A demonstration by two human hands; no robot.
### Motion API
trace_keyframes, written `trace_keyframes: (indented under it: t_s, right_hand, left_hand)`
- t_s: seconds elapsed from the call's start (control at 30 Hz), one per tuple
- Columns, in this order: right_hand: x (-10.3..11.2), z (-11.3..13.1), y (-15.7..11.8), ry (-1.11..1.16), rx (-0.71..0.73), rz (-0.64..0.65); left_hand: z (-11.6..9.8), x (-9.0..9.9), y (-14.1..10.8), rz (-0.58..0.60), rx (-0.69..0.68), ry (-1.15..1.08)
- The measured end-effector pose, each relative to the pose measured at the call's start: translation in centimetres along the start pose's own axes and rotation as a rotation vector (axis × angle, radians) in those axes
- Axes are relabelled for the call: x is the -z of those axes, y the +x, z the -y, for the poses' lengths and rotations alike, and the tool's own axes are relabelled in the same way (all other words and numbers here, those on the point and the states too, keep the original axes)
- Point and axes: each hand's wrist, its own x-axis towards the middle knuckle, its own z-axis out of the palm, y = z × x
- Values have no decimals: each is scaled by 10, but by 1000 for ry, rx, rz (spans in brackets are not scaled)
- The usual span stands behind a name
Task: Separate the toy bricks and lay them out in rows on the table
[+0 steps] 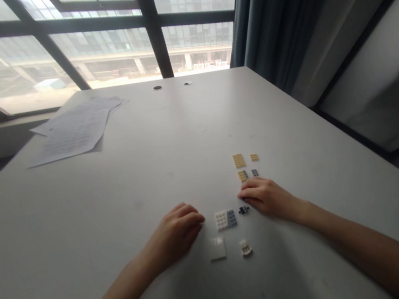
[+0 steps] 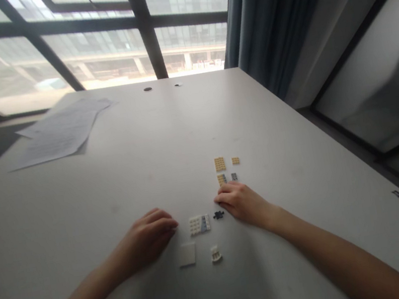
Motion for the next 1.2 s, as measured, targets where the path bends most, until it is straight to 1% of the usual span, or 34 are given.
trace_keyframes:
  t_s: [0.07, 0.13, 0.2, 0.23, 0.3, 0.33, 0.4, 0.47, 0.53, 0.63, 0.7, 0.77, 0.87, 0.93, 1.0, 1.03, 1.1, 1.13, 1.2]
  right_hand:
    - [8, -5, -11, -6, -48, -31]
    - [18, -12, -23, -11, -115, -74]
    - [29, -21, -33, -16, -190, -126]
    - [34, -27, -37, -20, -230, -155]
    - [41, -40, -42, -26, -321, -218]
    - [44, -47, -43, -27, -367, -250]
    - [45, -60, -44, -20, -434, -296]
    - [43, -69, -44, -12, -448, -320]
    - [39, -73, -44, -4, -442, -336]
    - [34, -73, -42, 8, -440, -358]
    - [33, -72, -41, 3, -436, -364]
    - [32, -71, -40, -5, -433, -370]
    - [33, -70, -41, 0, -422, -392]
    - [34, -67, -43, -2, -405, -436]
    - [33, -58, -44, -6, -385, -468]
    - [32, -52, -44, 1, -371, -461]
    - [28, -36, -43, 37, -321, -391]
    - [25, -27, -42, 62, -281, -333]
    - [16, -9, -37, 93, -184, -218]
  left_hand:
    - [0, 5, 8, -52, 6, 8]
    - [-6, 8, 23, -126, 3, 19]
    - [-17, 7, 46, -178, -28, 31]
    - [-24, 4, 61, -182, -53, 35]
    - [-39, -7, 95, -169, -109, 55]
    - [-46, -15, 113, -145, -125, 71]
    - [-56, -33, 148, -104, -114, 136]
    - [-60, -50, 177, -61, -96, 191]
    - [-58, -64, 196, -38, -88, 205]
    - [-50, -77, 207, -28, -70, 204]
    - [-47, -79, 208, -30, -62, 200]
    - [-47, -74, 205, -37, -63, 191]
    - [-48, -56, 188, -71, -58, 172]
    - [-45, -38, 165, -121, -54, 133]
    - [-39, -19, 135, -164, -52, 76]
    - [-36, -11, 117, -164, -41, 55]
    - [-30, -1, 84, -116, -38, 18]
    - [-28, 1, 69, -80, -32, 7]
    - [-27, -2, 47, -29, 4, 19]
